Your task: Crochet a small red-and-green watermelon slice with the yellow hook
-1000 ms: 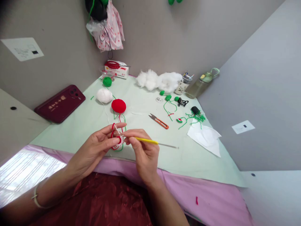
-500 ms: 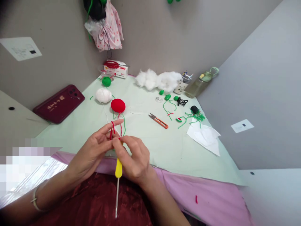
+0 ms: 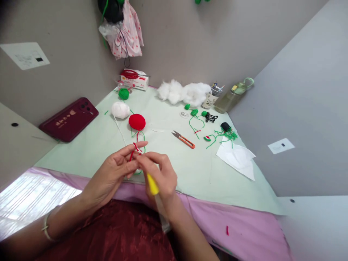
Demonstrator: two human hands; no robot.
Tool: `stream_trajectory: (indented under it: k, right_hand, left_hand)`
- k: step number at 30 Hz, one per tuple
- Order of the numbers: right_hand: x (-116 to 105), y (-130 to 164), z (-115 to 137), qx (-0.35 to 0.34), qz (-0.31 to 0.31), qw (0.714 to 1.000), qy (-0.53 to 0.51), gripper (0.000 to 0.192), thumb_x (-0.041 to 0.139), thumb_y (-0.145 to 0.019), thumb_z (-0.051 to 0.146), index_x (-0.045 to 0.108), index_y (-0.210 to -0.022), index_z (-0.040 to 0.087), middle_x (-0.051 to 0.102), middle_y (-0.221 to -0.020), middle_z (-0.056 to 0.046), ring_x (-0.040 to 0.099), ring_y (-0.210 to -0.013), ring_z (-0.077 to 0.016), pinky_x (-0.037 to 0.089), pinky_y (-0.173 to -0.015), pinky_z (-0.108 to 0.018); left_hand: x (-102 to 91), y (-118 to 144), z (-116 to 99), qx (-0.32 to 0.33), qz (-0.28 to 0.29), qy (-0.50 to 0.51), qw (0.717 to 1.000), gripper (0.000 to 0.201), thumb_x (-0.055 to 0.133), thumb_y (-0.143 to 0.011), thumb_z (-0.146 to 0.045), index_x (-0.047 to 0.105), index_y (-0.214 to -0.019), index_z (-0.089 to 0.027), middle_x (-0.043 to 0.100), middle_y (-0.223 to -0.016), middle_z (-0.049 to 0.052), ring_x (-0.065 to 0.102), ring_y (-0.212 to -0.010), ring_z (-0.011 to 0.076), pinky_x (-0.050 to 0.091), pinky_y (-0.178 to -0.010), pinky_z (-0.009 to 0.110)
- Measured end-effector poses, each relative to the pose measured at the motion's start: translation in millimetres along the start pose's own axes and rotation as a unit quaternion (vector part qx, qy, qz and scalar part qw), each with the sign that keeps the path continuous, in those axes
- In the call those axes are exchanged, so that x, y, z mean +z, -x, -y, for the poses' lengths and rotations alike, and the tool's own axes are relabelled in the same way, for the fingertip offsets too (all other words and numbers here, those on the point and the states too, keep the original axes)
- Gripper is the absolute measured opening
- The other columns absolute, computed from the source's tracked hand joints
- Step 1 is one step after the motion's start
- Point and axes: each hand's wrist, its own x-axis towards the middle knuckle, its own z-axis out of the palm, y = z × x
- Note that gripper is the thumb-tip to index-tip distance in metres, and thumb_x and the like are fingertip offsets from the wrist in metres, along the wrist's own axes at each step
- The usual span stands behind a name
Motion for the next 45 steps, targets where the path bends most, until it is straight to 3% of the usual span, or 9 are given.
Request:
stream_trajectory:
  k: [2,5,10,16,23,26,34,39,45]
  right_hand:
    - [-2,2,-1,-0.026,-0.007,0.999,0.026,0.034,0.065,-0.099,0.012,0.078,-0.123,0.033,0.079,-0.110,-0.008,0.075,-0.096,-0.0221,0.064,-0.079,-0.038]
    - [-6,-4,-2,0.081,-0.058,0.991,-0.092,0.026,0.059,-0.104,0.015,0.079,-0.112,0.030,0.076,-0.095,-0.004,0.073,-0.080,-0.0174,0.061,-0.073,-0.034]
    - [-2,-11,-1,0.181,-0.029,0.948,-0.262,0.018,0.064,-0.104,0.024,0.081,-0.100,0.028,0.073,-0.091,-0.002,0.067,-0.070,-0.0140,0.058,-0.065,-0.031]
    - [-1,-7,6,0.126,0.000,0.982,-0.142,0.022,0.066,-0.102,0.020,0.083,-0.110,0.032,0.074,-0.093,-0.004,0.069,-0.088,-0.0195,0.060,-0.075,-0.035]
    - [-20,-17,-1,0.048,0.145,0.984,-0.088,0.041,0.063,-0.101,0.008,0.076,-0.128,0.036,0.074,-0.104,-0.003,0.073,-0.091,-0.0158,0.061,-0.076,-0.029]
    - [-27,-27,-2,-0.017,0.118,0.993,0.014,0.049,0.059,-0.101,0.004,0.071,-0.134,0.037,0.073,-0.108,-0.004,0.072,-0.094,-0.0166,0.061,-0.079,-0.031]
    - [-21,-53,5,-0.180,0.250,0.938,0.161,0.024,0.051,-0.106,0.009,0.072,-0.108,0.021,0.075,-0.096,-0.007,0.063,-0.087,-0.0186,0.056,-0.074,-0.031]
    - [-23,-67,1,-0.119,0.225,0.963,0.090,0.023,0.049,-0.105,0.008,0.063,-0.094,0.024,0.069,-0.087,-0.002,0.061,-0.081,-0.0165,0.051,-0.071,-0.030]
    - [-32,-106,-52,0.115,0.152,0.981,0.023,0.015,0.053,-0.100,0.026,0.062,-0.088,0.022,0.066,-0.082,0.000,0.059,-0.067,-0.0134,0.051,-0.065,-0.029]
  left_hand:
    - [-2.1,-2,0,-0.047,0.021,0.046,0.998,0.046,0.091,-0.081,-0.028,0.081,-0.124,-0.020,0.054,-0.065,-0.007,0.033,-0.055,0.0066,0.037,-0.061,0.022]
    - [-6.1,-5,-2,-0.078,0.035,0.097,0.992,0.036,0.087,-0.084,-0.025,0.083,-0.119,-0.018,0.042,-0.057,-0.011,0.028,-0.052,0.0053,0.046,-0.073,0.022]
    - [-4.3,-4,-2,-0.010,0.004,0.026,1.000,0.042,0.090,-0.080,-0.023,0.082,-0.122,-0.023,0.063,-0.072,-0.004,0.048,-0.065,0.0089,0.040,-0.066,0.021]
    - [1.8,2,1,0.017,0.005,0.006,1.000,0.033,0.090,-0.082,-0.032,0.084,-0.114,-0.024,0.068,-0.078,-0.001,0.056,-0.075,0.0133,0.045,-0.077,0.026]
    - [-8.4,2,-2,-0.003,0.006,0.031,1.000,0.030,0.084,-0.082,-0.028,0.086,-0.112,-0.026,0.063,-0.081,-0.001,0.051,-0.076,0.0138,0.043,-0.078,0.026]
    - [-13.5,5,-3,-0.035,0.034,0.014,0.999,0.030,0.084,-0.080,-0.028,0.086,-0.110,-0.024,0.058,-0.076,-0.001,0.047,-0.071,0.0143,0.042,-0.074,0.027]
    - [-20.7,8,0,-0.054,0.099,-0.033,0.993,0.006,0.077,-0.080,-0.021,0.078,-0.084,-0.018,0.055,-0.076,0.000,0.043,-0.073,0.0156,0.037,-0.072,0.028]
    - [-23.2,7,-3,-0.069,0.118,-0.040,0.990,0.025,0.078,-0.081,-0.027,0.084,-0.104,-0.020,0.054,-0.078,0.000,0.040,-0.069,0.0150,0.034,-0.069,0.029]
    - [-22.8,8,-3,-0.075,0.120,-0.066,0.988,0.022,0.080,-0.076,-0.034,0.088,-0.092,-0.021,0.059,-0.071,0.002,0.042,-0.067,0.0163,0.031,-0.066,0.030]
